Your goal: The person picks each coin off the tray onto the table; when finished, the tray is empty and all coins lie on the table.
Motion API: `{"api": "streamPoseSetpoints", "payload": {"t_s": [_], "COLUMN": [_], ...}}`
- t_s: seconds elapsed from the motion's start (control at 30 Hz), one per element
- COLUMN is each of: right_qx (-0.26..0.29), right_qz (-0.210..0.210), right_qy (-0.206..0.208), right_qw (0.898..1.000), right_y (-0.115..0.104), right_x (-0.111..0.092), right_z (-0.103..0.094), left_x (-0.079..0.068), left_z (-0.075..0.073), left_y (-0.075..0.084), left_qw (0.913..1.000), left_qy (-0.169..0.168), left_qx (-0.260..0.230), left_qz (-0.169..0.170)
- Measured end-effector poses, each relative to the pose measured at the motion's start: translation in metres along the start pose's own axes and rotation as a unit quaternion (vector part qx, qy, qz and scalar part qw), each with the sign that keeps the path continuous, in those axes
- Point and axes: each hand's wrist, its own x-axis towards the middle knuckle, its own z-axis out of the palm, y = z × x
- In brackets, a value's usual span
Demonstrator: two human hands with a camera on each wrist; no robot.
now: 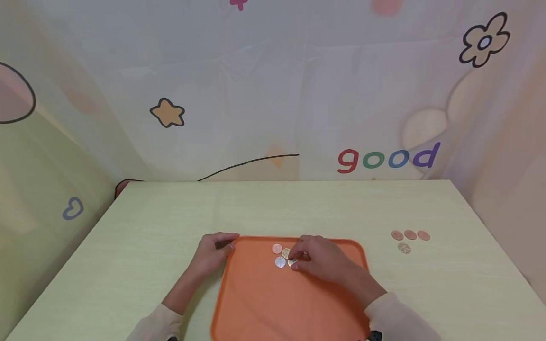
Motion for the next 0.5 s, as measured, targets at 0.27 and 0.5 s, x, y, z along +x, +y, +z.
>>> {"api": "streamPoseSetpoints", "payload": {"t_s": [0.27, 0.5], "right_qx": [-0.005, -0.002], "right_qz": [0.009, 0.008], "right_qy": [0.009, 0.009], "right_qw": [1.0, 1.0], "right_y": [-0.0008, -0.0008], "right_x": [0.0003, 0.0007], "right_z": [0.0, -0.001], "left_x": [-0.0002, -0.0009], "left_z": [0.0002, -0.0004], "left_y": [0.0007, 0.0021], "left_qw": [1.0, 1.0], "left_qy": [0.001, -0.001], "left_qx": [0.001, -0.005], "left_qz": [-0.001, -0.001]}}
